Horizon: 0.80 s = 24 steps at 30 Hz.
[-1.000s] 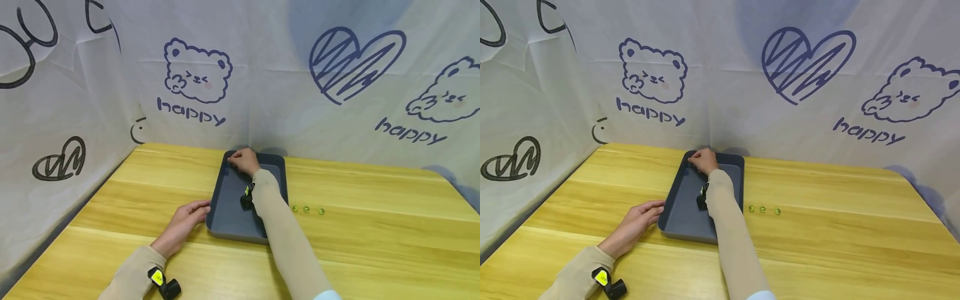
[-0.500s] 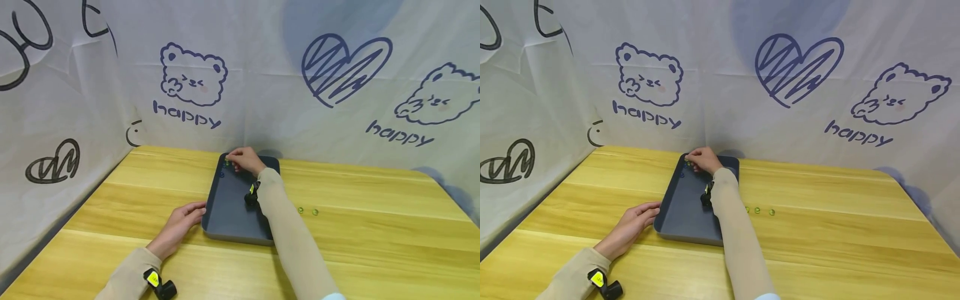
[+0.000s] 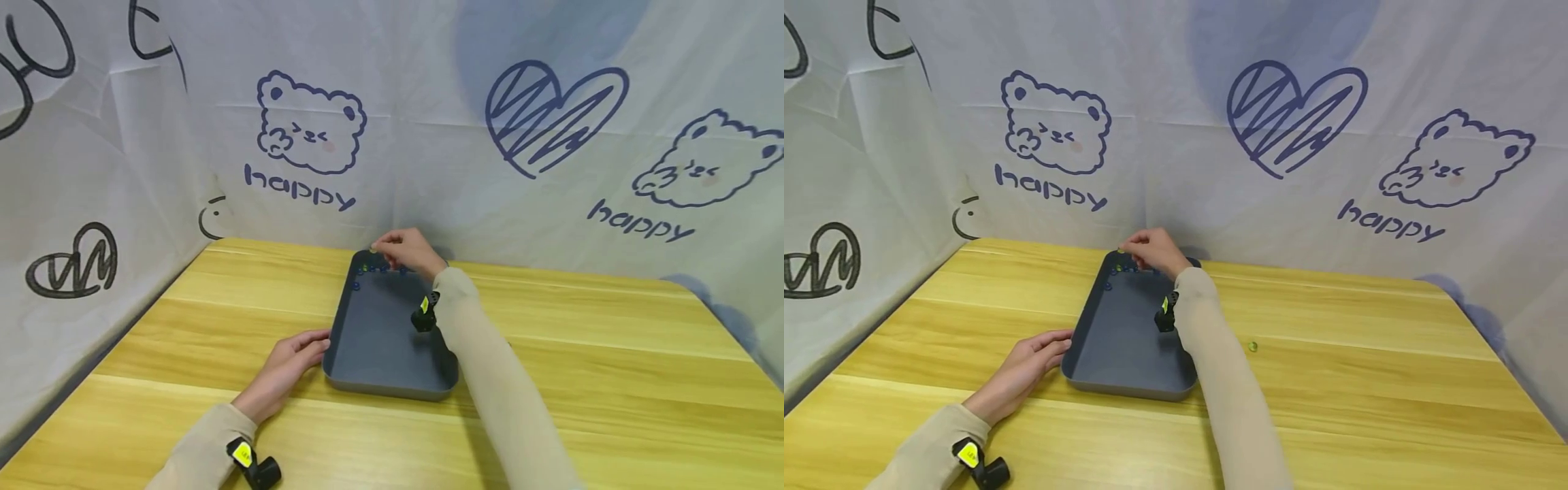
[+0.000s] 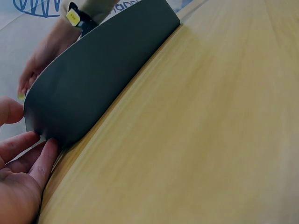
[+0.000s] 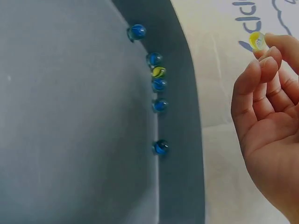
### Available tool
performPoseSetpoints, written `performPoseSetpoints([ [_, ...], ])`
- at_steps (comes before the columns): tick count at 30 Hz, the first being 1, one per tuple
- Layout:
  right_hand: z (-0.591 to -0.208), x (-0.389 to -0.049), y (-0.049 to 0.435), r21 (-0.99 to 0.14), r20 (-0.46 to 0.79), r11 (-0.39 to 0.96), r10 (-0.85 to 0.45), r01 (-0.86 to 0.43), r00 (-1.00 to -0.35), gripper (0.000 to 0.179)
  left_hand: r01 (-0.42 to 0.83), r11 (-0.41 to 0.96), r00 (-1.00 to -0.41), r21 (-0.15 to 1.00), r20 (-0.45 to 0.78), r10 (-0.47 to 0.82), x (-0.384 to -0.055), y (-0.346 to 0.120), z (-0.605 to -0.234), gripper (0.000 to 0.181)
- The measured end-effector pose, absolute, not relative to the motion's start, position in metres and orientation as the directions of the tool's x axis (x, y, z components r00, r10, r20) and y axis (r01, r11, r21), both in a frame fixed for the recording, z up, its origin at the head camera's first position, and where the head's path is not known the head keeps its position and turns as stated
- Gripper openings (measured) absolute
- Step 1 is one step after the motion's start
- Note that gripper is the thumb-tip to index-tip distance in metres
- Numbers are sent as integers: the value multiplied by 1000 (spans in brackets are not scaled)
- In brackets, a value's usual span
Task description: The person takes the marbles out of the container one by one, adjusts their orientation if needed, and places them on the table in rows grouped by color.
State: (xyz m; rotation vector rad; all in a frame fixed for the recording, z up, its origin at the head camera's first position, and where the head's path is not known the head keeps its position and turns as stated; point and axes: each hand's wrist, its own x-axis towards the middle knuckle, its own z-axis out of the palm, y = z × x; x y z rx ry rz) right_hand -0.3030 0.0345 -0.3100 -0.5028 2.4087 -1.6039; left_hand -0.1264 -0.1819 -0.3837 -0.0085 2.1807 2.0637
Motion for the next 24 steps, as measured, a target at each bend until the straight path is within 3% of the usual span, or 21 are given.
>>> performPoseSetpoints([
  [13,-301,-291,66,-970,74,183,-397,-158,-915,22,-121,67,-986,990,-127,105,-126,-181,-386,44],
  [24,-275,-277,122,-985,143,43,-360,-169,-922,17,-105,68,-987,992,-112,118,-127,-182,-384,45],
])
